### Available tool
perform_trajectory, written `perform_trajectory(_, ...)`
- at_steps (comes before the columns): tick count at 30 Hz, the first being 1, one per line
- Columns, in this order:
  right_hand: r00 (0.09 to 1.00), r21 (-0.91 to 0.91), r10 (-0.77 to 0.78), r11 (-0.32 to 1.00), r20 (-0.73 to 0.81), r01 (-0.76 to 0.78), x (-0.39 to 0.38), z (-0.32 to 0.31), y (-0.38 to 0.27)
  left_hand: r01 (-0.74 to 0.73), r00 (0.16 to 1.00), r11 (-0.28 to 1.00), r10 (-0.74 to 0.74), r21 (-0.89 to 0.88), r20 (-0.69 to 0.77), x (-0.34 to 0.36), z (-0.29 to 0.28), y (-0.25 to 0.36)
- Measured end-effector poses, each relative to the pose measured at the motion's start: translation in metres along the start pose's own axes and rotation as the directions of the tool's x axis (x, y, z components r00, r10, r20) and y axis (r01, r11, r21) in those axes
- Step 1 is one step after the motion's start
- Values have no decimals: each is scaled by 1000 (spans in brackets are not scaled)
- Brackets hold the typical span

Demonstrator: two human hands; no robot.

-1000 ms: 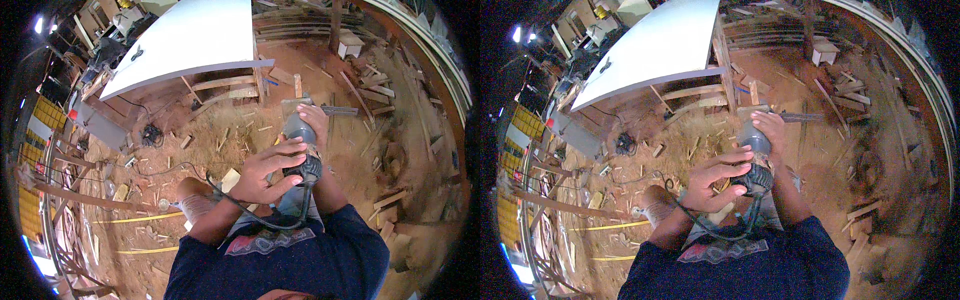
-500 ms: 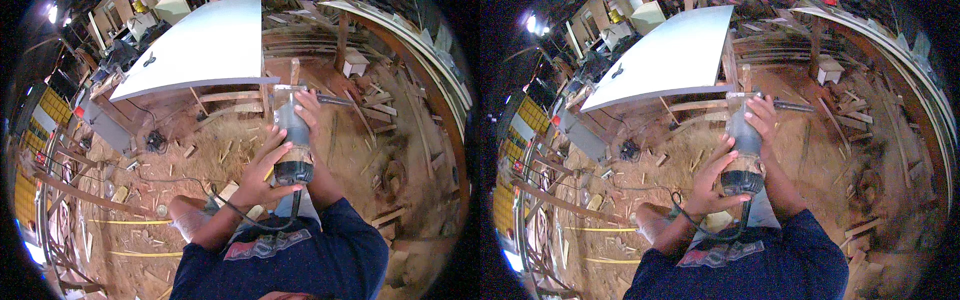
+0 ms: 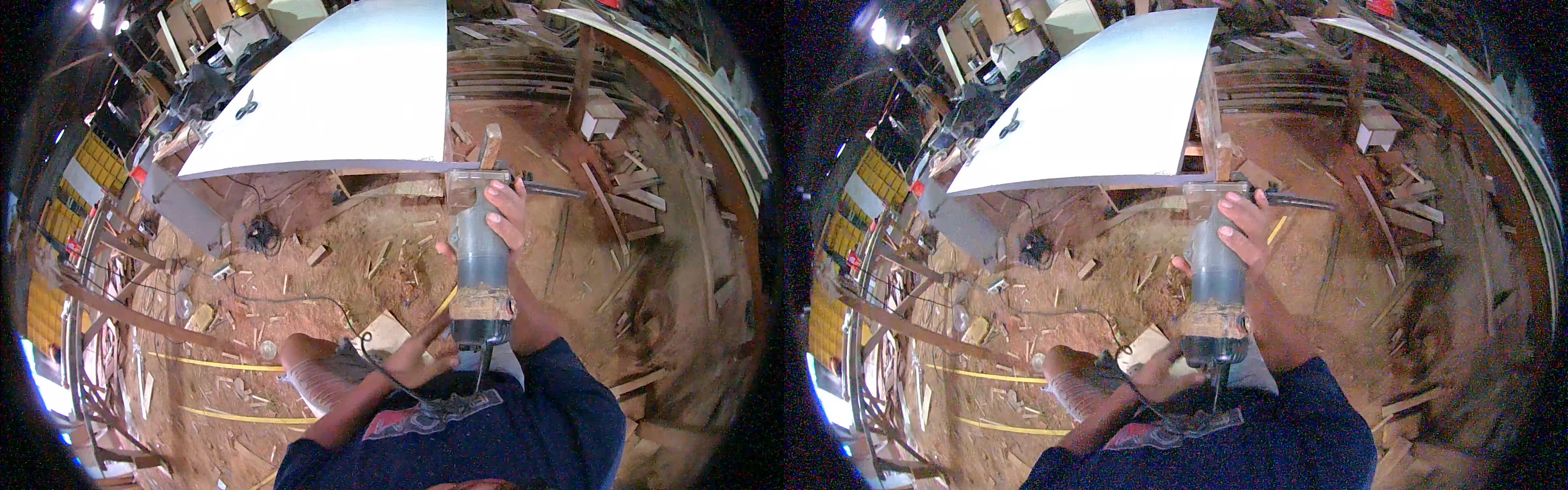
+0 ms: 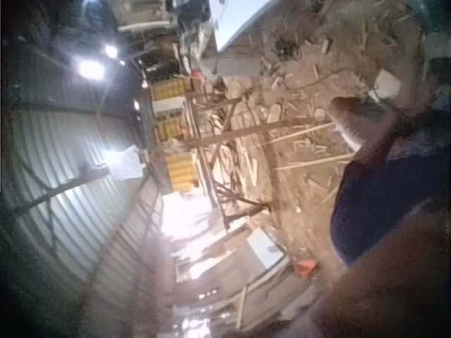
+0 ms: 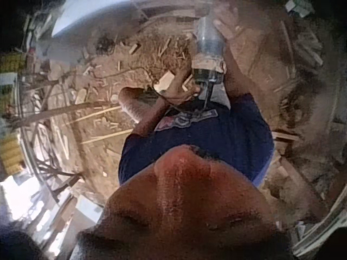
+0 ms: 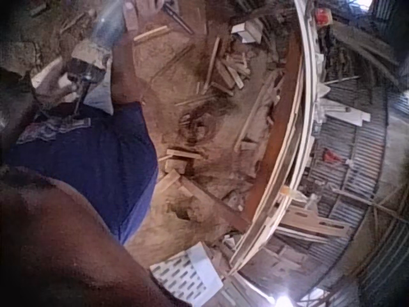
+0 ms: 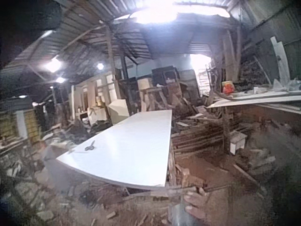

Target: The person trims the edges of laminate sheets using a hand router, moving the tool along the perimeter of the boards and then peeling off the excess strips by hand.

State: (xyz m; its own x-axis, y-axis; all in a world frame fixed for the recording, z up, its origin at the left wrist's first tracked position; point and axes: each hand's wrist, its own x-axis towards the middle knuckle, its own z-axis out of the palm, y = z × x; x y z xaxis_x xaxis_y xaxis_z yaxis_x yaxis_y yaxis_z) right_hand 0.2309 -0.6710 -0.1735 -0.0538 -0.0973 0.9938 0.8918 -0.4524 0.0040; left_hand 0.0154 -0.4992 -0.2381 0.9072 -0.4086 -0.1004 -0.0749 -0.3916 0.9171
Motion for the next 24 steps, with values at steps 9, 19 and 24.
perform_trajectory(9, 998, 41, 54, 998, -37, -52, -2, -3, 6, 329, 704, 943, -282, 52, 652, -44, -113, 8)
perform_trajectory(19, 999, 75, 45, 996, 10, -45, 2, -1, 7, 4, 977, 995, -25, -102, -212, 4, -126, 73)
perform_trajectory(24, 996, 111, -15, 994, -86, 24, -3, 16, 17, -74, 946, 997, 65, -15, -316, 44, -144, 76)
